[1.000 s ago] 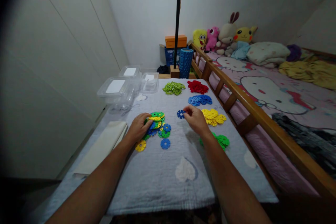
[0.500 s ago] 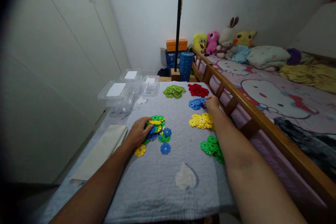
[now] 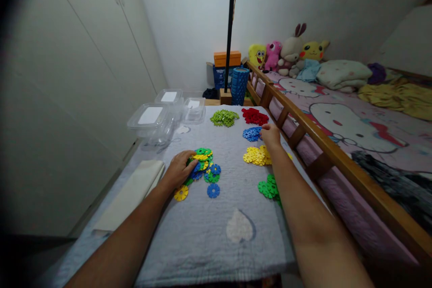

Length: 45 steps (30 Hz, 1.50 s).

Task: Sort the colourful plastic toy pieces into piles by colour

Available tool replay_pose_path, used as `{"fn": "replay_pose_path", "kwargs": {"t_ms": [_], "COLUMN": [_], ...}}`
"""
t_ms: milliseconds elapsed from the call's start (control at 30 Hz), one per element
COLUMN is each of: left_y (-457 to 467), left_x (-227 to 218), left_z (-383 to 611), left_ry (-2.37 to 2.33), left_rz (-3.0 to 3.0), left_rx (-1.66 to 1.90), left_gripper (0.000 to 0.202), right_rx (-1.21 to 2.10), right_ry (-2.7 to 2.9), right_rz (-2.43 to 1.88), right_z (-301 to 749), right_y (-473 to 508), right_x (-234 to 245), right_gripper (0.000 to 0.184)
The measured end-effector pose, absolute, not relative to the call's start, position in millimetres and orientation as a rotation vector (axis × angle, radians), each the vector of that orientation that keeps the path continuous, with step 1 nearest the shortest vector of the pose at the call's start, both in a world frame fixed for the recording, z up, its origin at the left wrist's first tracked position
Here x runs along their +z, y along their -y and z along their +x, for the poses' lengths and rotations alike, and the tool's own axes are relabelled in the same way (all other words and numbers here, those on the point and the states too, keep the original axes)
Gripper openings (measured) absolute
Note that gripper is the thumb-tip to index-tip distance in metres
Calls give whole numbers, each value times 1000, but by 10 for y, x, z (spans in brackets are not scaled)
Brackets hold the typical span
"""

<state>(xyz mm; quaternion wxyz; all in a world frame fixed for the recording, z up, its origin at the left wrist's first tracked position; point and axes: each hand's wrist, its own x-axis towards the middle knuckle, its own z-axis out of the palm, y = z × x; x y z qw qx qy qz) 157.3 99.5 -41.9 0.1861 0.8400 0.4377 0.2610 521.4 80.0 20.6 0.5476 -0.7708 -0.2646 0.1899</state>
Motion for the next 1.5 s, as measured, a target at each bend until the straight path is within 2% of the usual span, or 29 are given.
{"fn": "replay_pose_path", "kwargs": {"t_ms": [233,333,400,500,633,800,933,1067,1167,1367,1500], "left_y": [-992,-988,-983,-977,-970,-971,-975,-977,-982,-983,-975], "left_x": [-411,-410,-403,-389,-382,-374,-362,-364,-375,-360,-331], "left_z": [1579,1576,1573,1569,1566,1570,1574,1572,1566,1561,1563], "left_ry": [-1244,-1243,-1237,-1231,-1240,-1232,-1182,-1145,-1120,-1113,-1122], "left_rz": [2373,2374,2372,2357,2332,2335,2393,2404,2404,2398,2392], "left_rx": [738,743,740,727,726,731,619,609,639,638,615], "left_gripper": [32,32,31,32,36,49,40,38,36,35,35], "right_rx": [780,714,617,528,545,681,920,1045,968,575,516], "right_ry": [1381,1710,1802,1867,1935,1753,1538,1407,1295,963,704], "right_rz": [-1670,-1680,-1685,-1654,-1638,-1670,-1599,-1529,-1603,-1843,-1913], "right_z": [4254,3969,3869,3811,3814,3838,3881,4059,4339,5047,5309], "right_y": [-280,-129,-85,-73,-89,-116,-123,-186,-331,-727,-903], "right_x": [153,29,-60,-155,-187,-176,-104,64,193,269,200], "right_gripper": [12,5,11,31,27,19,7,15,17,17,24]}}
